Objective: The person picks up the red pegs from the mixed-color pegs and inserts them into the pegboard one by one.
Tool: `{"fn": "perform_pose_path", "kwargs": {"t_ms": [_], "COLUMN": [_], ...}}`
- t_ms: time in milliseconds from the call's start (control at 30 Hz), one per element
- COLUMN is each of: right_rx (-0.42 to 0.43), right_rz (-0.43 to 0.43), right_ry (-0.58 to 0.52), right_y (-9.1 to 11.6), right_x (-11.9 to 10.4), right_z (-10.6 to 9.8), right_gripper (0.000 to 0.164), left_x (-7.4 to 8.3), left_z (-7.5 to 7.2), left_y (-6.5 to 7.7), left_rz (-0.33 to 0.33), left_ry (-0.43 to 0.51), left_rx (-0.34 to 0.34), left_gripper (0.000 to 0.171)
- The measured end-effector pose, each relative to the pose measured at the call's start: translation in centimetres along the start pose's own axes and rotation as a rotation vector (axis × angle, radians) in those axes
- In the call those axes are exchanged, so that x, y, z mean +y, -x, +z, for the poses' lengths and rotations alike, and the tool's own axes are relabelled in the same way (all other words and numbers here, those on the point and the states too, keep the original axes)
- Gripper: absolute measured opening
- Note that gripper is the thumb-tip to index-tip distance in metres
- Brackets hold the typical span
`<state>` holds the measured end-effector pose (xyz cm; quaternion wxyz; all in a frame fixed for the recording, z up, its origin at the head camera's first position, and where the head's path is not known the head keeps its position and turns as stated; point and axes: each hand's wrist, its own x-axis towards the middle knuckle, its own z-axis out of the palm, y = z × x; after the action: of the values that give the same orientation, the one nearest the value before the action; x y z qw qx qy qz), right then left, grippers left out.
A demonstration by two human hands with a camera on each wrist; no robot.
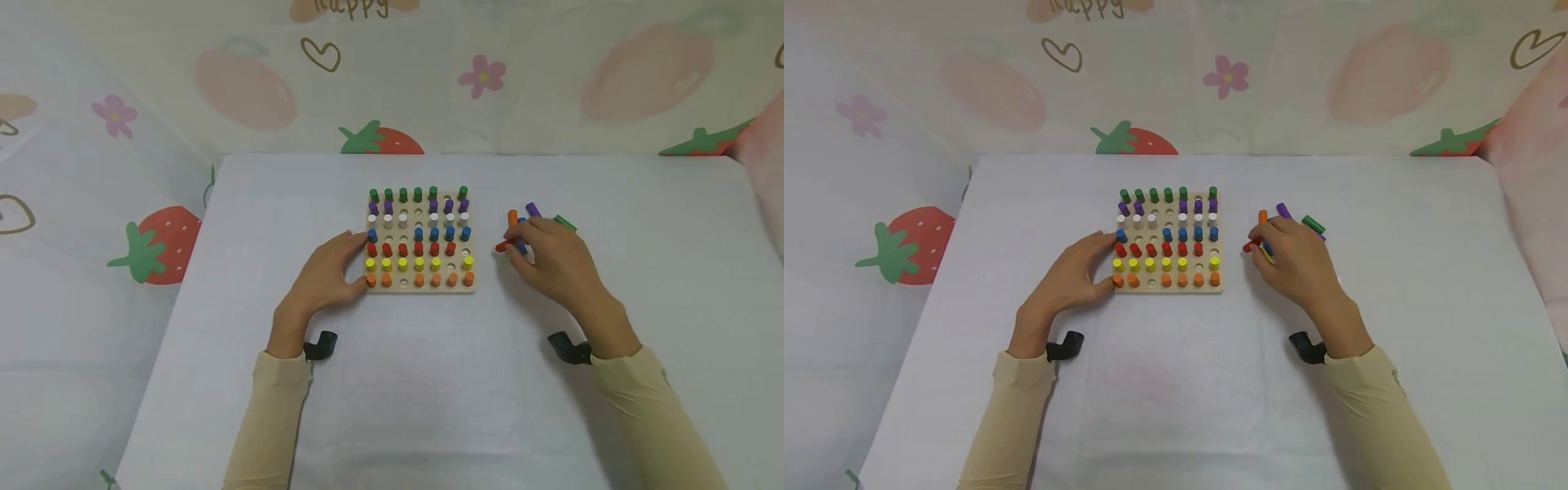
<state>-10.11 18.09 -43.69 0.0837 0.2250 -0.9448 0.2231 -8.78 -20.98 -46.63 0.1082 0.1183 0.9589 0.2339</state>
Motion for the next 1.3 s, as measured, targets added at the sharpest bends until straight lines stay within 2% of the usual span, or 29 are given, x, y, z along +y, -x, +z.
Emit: {"fn": "perform_pose_path", "kwargs": {"t_ms": [300,567,700,867,1300], "right_rx": [-0.042,-0.025,-0.058,-0.092,-0.096], "right_rz": [-0.038,-0.085,-0.079,-0.067,-0.134], "right_ry": [-0.016,-0.037,-0.035,-0.031,-0.02], "right_y": [-1.2,-2.0,-2.4,-2.7,-3.1], "right_x": [-1.1,-1.9,-2.2,-2.6,-3.5], "right_z": [0.6,1.2,1.4,1.7,2.3], "right_gripper": [0.016,0.014,0.016,0.019,0.016], "left_x": [0.0,0.0,0.0,-0.1,0.1], "left_z": [0.1,0.1,0.1,0.1,0.0], "left_y": [0.0,0.0,0.0,0.1,0.1], "left_rz": [0.0,0.0,0.003,0.001,-0.011], "left_ry": [-0.012,-0.014,-0.009,-0.001,0.008], "left_rx": [0.001,0.003,0.009,0.005,-0.001], "left_gripper": [0.082,0.082,0.082,0.083,0.083]}}
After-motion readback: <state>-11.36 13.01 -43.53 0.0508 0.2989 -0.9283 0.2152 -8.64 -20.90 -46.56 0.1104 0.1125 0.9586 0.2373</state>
